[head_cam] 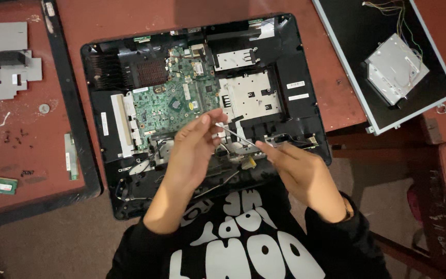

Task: The person disassembles a computer by disconnecting internal cables and removing a hard drive using a screwdriver. They handle the motherboard and set components aside on a desk.

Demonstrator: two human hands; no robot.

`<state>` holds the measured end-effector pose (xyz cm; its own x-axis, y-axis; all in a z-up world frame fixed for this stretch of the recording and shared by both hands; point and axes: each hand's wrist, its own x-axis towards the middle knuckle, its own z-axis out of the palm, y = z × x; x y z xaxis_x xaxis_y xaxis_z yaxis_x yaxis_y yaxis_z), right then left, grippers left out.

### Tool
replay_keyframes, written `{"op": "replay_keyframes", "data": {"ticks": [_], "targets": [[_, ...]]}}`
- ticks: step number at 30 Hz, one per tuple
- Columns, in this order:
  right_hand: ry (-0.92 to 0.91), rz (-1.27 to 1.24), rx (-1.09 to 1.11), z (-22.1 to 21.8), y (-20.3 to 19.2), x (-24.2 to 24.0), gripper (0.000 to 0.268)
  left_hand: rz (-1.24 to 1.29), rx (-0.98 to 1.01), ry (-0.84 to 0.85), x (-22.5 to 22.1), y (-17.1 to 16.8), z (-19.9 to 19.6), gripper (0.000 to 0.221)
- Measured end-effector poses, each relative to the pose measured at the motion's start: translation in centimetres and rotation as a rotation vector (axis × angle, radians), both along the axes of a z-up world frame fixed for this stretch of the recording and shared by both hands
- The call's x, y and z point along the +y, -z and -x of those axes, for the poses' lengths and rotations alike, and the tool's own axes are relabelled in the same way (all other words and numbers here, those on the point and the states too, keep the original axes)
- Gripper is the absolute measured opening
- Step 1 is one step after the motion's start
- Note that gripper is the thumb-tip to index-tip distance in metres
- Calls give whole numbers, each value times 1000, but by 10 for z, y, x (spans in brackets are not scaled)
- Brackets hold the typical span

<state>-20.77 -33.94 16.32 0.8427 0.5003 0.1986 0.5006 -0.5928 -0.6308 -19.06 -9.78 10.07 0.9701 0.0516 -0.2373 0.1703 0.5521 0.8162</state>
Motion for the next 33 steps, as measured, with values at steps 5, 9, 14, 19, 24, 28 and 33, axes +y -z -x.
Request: {"op": "replay_keyframes", "data": {"ticks": [5,9,14,19,24,28,33], "targets": [[-20,4,-79,2,15,7,38,518,99,86,-6,-2,10,34],[-5,51,-158,4,12,12,44,697,98,39,-6,-3,13,31],[4,65,-179,1,6,15,46,725,88,3,-4,3,14,29],[339,68,-358,-34,19,-36,12,357,70,-197,9,14,17,27],[523,223,-278,-116,125,-126,7,187,60,-186,12,35,28,20],[523,265,-303,-138,144,-136,25,53,45,-143,9,40,35,25],[513,353,-274,-145,145,-130,29,-56,25,-53,-1,30,36,38]]}}
